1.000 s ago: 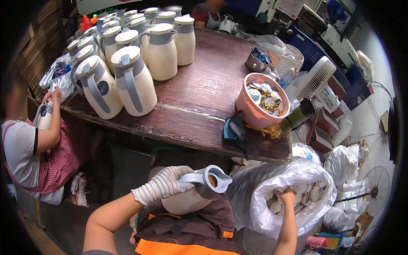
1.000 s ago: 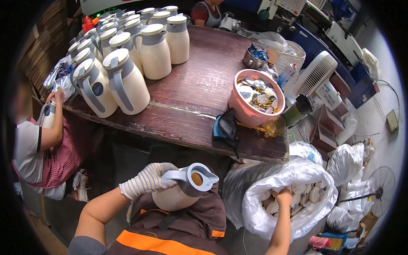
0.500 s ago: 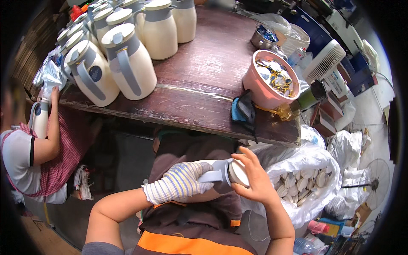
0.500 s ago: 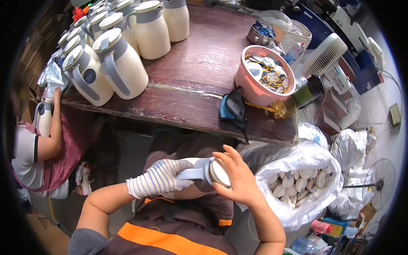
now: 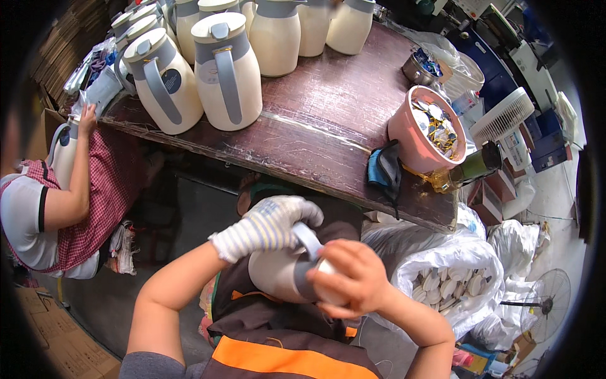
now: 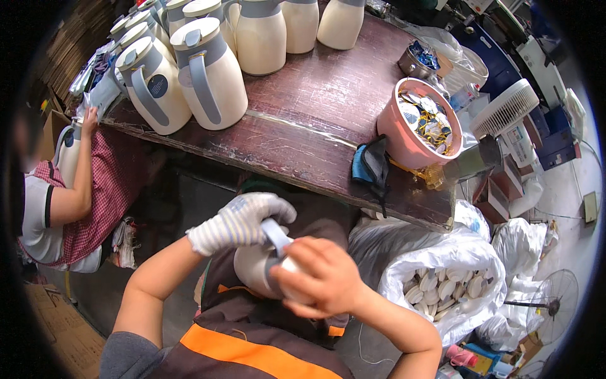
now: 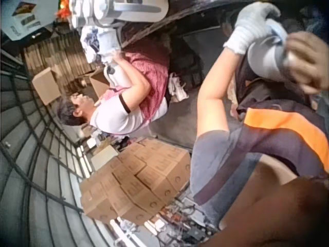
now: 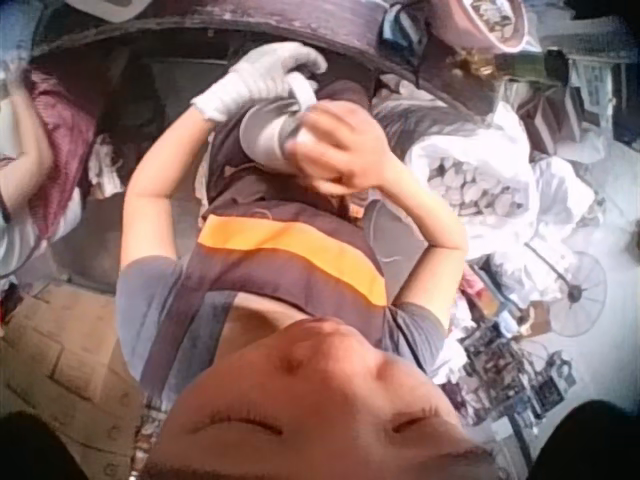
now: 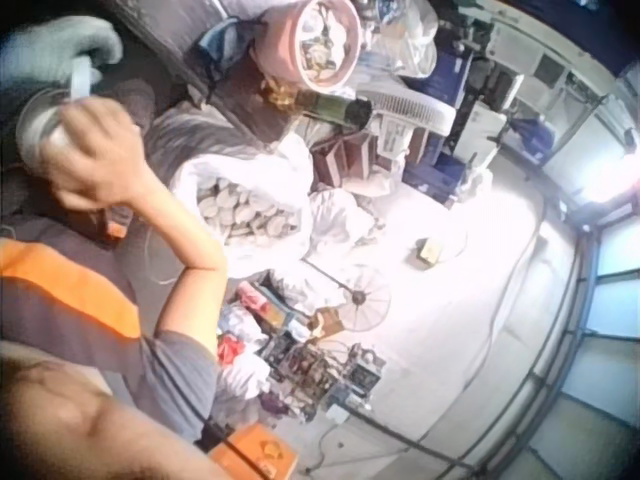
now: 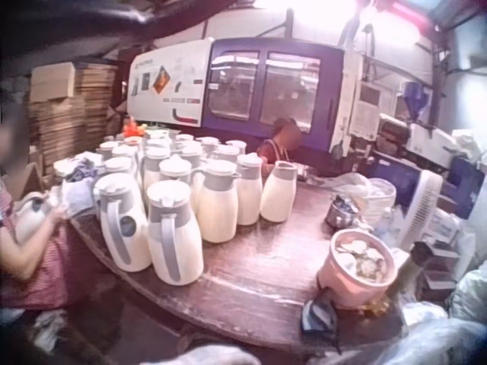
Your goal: The person assembles white kettles by inserting a white cap into the spout and securing it with a rubber band. They handle each kettle one at a time, placing the finished units on a table. Another worker is visible in the background packaging similar kettles.
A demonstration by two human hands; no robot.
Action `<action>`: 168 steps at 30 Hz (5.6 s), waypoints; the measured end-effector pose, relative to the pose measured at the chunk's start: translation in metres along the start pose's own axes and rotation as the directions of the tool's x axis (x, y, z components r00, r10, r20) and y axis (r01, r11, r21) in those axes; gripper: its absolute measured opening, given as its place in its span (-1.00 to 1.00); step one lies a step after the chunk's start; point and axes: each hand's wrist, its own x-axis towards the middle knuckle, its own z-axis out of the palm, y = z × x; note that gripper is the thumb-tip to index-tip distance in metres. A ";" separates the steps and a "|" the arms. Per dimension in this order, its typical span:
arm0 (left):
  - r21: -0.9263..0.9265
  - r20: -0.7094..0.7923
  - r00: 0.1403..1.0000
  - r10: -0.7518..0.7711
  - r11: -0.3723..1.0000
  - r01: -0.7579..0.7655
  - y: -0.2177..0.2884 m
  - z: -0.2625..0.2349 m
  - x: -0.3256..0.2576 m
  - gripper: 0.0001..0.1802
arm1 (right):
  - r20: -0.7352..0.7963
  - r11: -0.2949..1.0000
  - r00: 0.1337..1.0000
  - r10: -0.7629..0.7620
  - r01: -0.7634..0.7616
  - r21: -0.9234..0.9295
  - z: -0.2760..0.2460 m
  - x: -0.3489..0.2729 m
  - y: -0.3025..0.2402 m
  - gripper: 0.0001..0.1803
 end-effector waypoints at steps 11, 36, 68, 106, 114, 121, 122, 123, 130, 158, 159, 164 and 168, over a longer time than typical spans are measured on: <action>-0.211 -0.134 0.937 -0.323 0.933 0.292 -0.004 0.029 0.010 -0.78 | -0.065 0.985 0.983 0.172 -0.172 0.015 0.007 -0.006 0.017 -0.45; -0.687 0.280 0.955 0.097 0.715 0.128 0.044 0.027 -0.034 -0.32 | 0.110 0.972 0.966 0.234 -0.235 -0.004 -0.010 -0.010 0.029 -0.22; -0.999 0.016 0.849 -0.528 0.017 0.029 -0.002 0.035 -0.019 -0.56 | -0.545 0.649 0.363 0.756 -0.524 0.552 -0.108 0.021 0.163 -0.78; 0.099 -0.532 0.797 0.286 0.956 -0.277 0.037 -0.009 -0.024 -0.66 | 0.347 0.181 0.723 0.597 -0.543 0.820 0.003 0.048 0.036 -0.29; 0.087 -0.446 0.826 0.344 0.936 -0.342 0.035 0.002 -0.030 -0.68 | 0.187 0.449 0.740 0.646 -0.567 0.690 -0.005 0.037 0.042 -0.64; -0.858 -0.136 0.962 -0.237 0.514 0.005 0.027 0.026 -0.023 -0.33 | 0.185 0.331 0.700 0.690 -0.531 0.780 0.001 0.041 0.043 -0.74; -0.893 0.053 0.965 -0.256 0.420 0.160 0.027 0.025 -0.023 -0.33 | 0.220 0.293 0.677 0.703 -0.557 0.777 -0.001 0.044 0.039 -0.79; -0.917 0.039 0.954 -0.296 0.369 0.152 0.029 0.025 -0.023 -0.34 | 0.166 0.387 0.699 0.696 -0.559 0.733 -0.001 0.044 0.043 -0.81; -0.934 -0.029 0.847 -0.531 0.317 0.166 0.026 0.028 -0.031 -0.57 | -0.081 0.557 0.631 0.771 -0.608 0.566 -0.006 0.011 0.086 -0.88; 0.387 -0.582 0.809 0.077 0.902 0.193 0.028 0.027 0.000 -0.52 | 0.270 -0.206 0.336 0.902 -0.214 0.955 0.038 0.019 0.060 -0.79; 0.377 -0.580 0.813 0.053 0.902 0.210 0.026 0.029 0.002 -0.52 | 0.279 -0.209 0.344 0.896 -0.227 0.951 0.038 0.021 0.062 -0.79; 0.436 -0.547 0.830 0.104 0.882 0.177 0.029 0.024 0.009 -0.65 | 0.247 -0.139 0.409 0.879 -0.275 0.951 0.042 0.021 0.067 -0.82; -0.049 -0.721 0.691 -0.055 0.998 0.029 0.017 0.027 0.005 -0.82 | 0.241 -0.155 0.324 0.915 -0.270 0.950 0.035 0.022 0.072 -0.88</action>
